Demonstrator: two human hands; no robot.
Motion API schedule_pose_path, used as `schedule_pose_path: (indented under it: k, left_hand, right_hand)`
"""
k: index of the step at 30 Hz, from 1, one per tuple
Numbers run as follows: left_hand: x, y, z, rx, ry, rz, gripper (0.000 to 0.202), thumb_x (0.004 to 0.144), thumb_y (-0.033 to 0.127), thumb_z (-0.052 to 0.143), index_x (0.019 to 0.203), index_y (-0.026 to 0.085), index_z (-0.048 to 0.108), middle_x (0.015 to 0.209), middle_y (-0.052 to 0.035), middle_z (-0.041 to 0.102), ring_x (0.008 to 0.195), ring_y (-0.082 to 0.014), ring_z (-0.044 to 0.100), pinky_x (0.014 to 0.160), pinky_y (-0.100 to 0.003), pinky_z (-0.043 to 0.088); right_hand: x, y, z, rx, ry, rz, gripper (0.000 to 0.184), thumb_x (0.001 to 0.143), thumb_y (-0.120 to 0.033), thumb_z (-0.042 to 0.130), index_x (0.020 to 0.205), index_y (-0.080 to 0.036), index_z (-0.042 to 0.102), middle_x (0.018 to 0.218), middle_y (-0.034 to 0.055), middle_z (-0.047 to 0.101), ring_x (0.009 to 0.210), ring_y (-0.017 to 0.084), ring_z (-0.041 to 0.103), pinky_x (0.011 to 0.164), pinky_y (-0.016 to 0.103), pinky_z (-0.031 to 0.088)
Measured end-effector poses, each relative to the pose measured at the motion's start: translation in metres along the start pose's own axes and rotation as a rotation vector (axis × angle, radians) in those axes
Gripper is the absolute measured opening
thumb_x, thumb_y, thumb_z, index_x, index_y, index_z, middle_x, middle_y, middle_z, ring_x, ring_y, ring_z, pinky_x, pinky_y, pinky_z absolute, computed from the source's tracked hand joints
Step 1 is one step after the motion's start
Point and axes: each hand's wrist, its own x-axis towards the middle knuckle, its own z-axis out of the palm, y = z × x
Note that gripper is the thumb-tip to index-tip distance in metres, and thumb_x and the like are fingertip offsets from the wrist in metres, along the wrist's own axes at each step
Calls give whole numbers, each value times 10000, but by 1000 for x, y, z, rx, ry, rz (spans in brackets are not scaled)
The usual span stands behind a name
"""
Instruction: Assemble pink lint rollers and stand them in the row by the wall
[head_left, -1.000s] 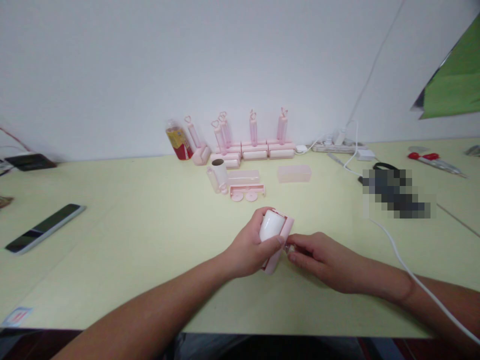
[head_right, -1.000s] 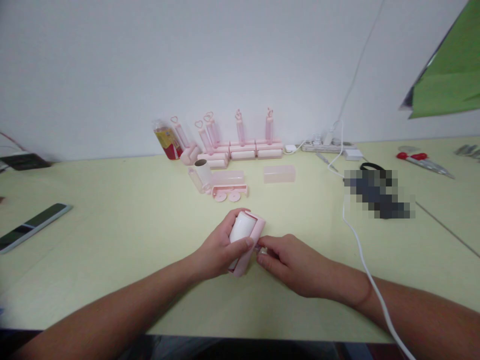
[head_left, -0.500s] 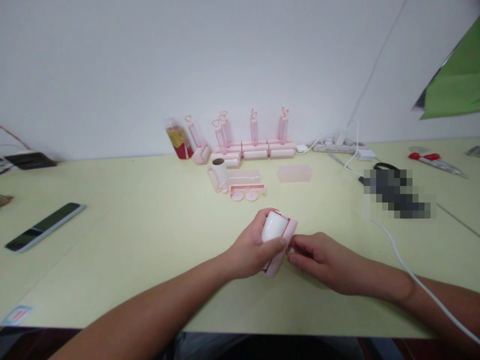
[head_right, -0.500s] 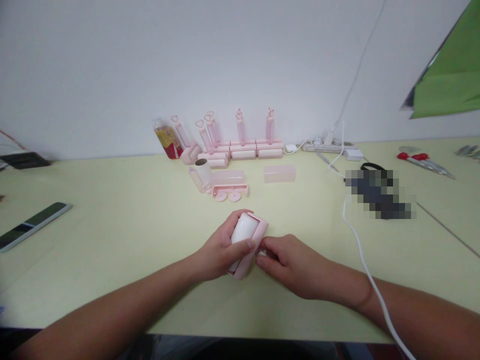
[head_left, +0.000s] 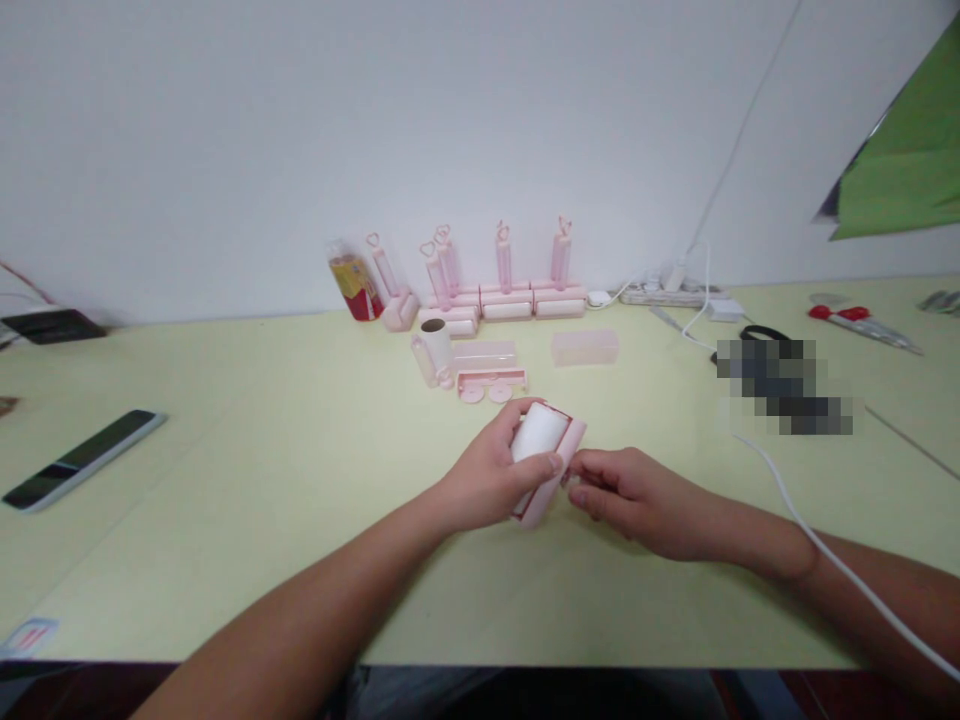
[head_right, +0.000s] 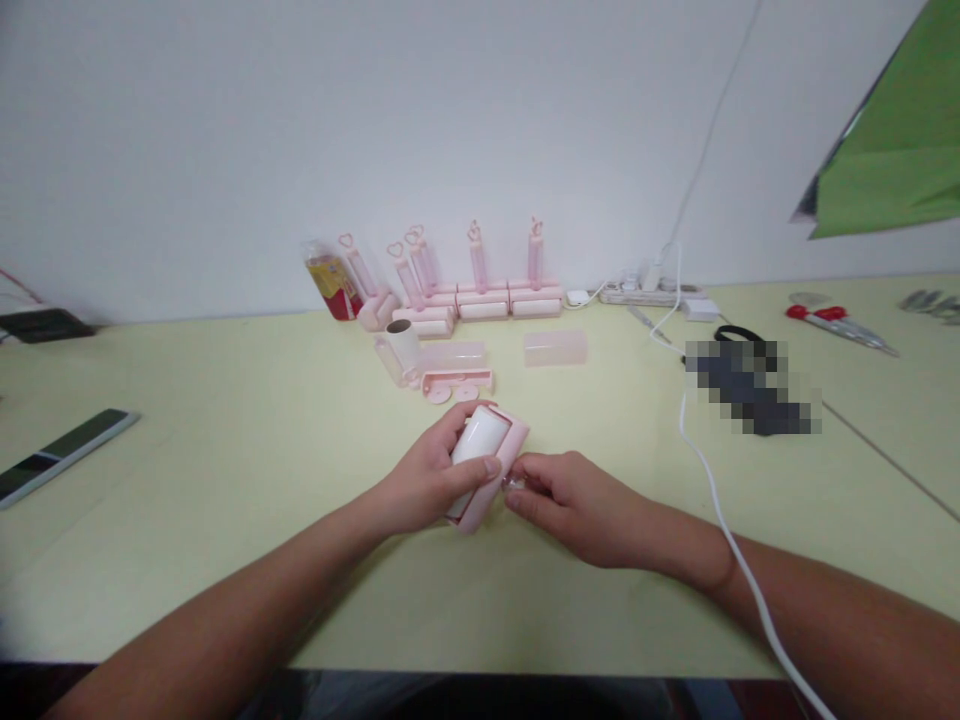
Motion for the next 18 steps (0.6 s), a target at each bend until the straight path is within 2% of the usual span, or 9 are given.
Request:
schedule_pose_path:
  k: [6,9,11,14,16,18]
  left_hand:
    - [-3,4,-5,106,-79,20,532,836,399,649,1295,190,479,1072,-58,601,920,-208,556,817,-318,442]
    - [9,10,-13,211,-65,42,540,901,484,551,1334,173,471,1058,-76,623,885,-204,580,766,-309,445]
    - [31,16,-20,322,6,124,505,945,489,464,1330,164,488,1063,-89,635,883,-206,593,754,-311,443]
    - [81,22,-25,599,59,297,424,958,431,437,1230,133,570,1127,-120,637,946,-231,602,833,-348,446]
    - [120,22,-22,816,39,377,381,943,368,455,1202,124,588,1181,-140,620,1055,-264,578,928,-382,426]
    - [154,18,-15,1029,-9,356,356,915,310,484,1211,138,583,1226,-149,594,1135,-288,546,993,-415,393]
  right_hand:
    - [-6,0,-2,108,-53,43,178,961,-310,493,890,-164,565,660,-49,424,545,85,401,491,209,316]
    - [-8,2,-5,209,-80,77,209,973,-350,474,938,-162,559,686,-49,426,529,74,402,475,197,338]
    - [-8,3,-6,274,-87,109,235,979,-374,463,985,-158,558,706,-44,446,520,68,409,469,191,356]
    - [-7,6,-6,322,-94,111,264,973,-399,479,1004,-151,564,708,-44,450,519,60,399,468,182,354]
    - [-7,9,-5,335,-98,90,275,968,-413,493,991,-150,571,690,-50,426,521,57,377,464,177,334]
    - [-6,11,-6,349,-93,81,285,968,-424,493,984,-151,574,680,-54,414,518,56,373,459,174,324]
